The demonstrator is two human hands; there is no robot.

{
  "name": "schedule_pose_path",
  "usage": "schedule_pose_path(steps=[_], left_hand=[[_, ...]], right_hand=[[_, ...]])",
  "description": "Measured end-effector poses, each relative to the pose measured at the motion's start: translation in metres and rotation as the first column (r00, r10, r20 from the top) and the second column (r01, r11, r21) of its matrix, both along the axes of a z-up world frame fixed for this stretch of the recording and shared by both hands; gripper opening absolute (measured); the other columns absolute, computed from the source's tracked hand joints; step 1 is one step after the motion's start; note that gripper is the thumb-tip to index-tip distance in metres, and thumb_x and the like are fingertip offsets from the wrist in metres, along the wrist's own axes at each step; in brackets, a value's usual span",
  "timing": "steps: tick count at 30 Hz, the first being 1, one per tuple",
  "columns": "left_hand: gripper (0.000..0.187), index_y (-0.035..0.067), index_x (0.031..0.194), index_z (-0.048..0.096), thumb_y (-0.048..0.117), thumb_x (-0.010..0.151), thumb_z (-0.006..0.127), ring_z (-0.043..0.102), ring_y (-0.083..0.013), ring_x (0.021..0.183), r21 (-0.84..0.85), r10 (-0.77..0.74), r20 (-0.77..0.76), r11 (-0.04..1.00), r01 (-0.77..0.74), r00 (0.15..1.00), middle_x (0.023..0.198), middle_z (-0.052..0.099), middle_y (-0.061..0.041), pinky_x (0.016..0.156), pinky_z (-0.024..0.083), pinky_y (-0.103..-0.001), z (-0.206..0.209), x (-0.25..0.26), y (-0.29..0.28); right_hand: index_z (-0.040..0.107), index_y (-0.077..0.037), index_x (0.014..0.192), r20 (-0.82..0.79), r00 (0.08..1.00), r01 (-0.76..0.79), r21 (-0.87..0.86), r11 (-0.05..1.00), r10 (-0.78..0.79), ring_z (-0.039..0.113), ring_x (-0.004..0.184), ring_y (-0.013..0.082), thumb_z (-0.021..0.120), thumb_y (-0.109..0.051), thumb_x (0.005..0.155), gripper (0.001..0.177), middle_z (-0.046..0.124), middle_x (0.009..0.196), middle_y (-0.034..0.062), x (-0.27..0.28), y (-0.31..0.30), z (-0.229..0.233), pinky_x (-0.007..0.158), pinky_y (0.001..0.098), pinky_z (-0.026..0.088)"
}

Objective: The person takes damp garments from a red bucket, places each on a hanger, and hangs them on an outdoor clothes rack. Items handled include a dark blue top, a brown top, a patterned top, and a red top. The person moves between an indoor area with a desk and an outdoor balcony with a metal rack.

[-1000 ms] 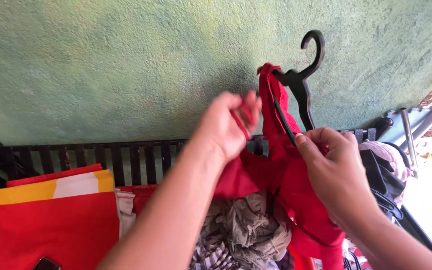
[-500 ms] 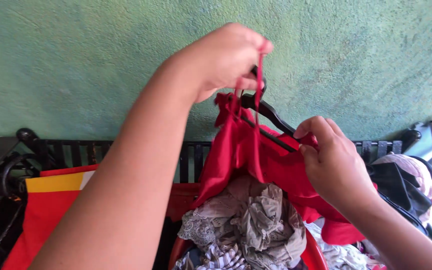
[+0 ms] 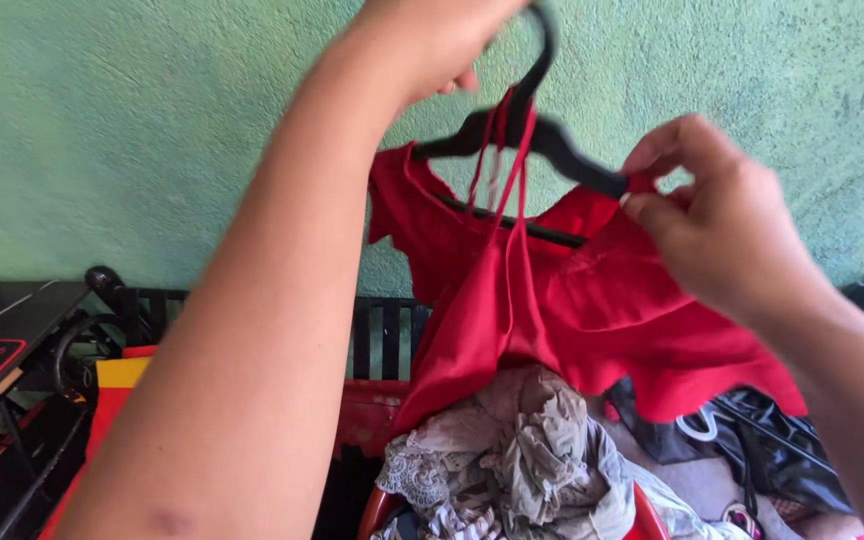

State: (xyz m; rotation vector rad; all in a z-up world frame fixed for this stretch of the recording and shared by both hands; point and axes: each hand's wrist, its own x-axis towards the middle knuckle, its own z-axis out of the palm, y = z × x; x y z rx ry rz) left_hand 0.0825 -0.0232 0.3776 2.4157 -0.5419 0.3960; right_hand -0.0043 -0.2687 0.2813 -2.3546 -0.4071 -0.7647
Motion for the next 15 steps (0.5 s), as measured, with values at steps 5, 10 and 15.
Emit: schedule_pose_path(steps=[5,10,15], left_hand=[[0.032,0.008,0.100,0.068,0.037,0.090,0.077,0.069,-0.0288,0.085,-0.389,0.378,0.654,0.911,-0.137,0.656,0.095,0.071,-0.014,0.073,0.055,-0.041,-0.084,0.066,0.019],[0.033,0.014,0.112,0.068,0.035,0.086,0.072,0.066,-0.0275,0.111,-0.290,0.246,0.485,0.951,-0.112,0.839,0.114,0.070,-0.010,0.098,0.051,-0.045,-0.094,0.040,-0.020],[0.060,0.010,0.133,0.060,0.048,0.090,0.074,0.050,-0.0415,0.125,-0.308,0.255,0.736,0.951,-0.026,0.627,0.136,0.060,-0.018,0.104,0.042,-0.057,-0.042,0.038,-0.080]], right_hand=[[0.063,-0.003,0.115,0.131,0.991,0.022,0.062,0.998,-0.030,0.067,0.084,0.0178,0.072,0.001,0.092,0.025,0.071,0.105,0.0080,0.019,-0.021,0.025,0.070,0.0336,0.054],[0.062,-0.003,0.119,0.187,0.982,-0.056,0.100,0.993,0.036,0.065,0.082,0.0136,0.069,0.004,0.095,0.025,0.068,0.104,0.0076,0.038,-0.056,0.052,0.066,0.0288,0.051],[0.062,-0.003,0.124,0.215,0.956,-0.214,0.056,0.975,0.198,0.065,0.092,0.0113,0.063,0.005,0.103,0.023,0.066,0.108,0.0069,0.085,-0.147,0.068,0.079,0.0251,0.053]])
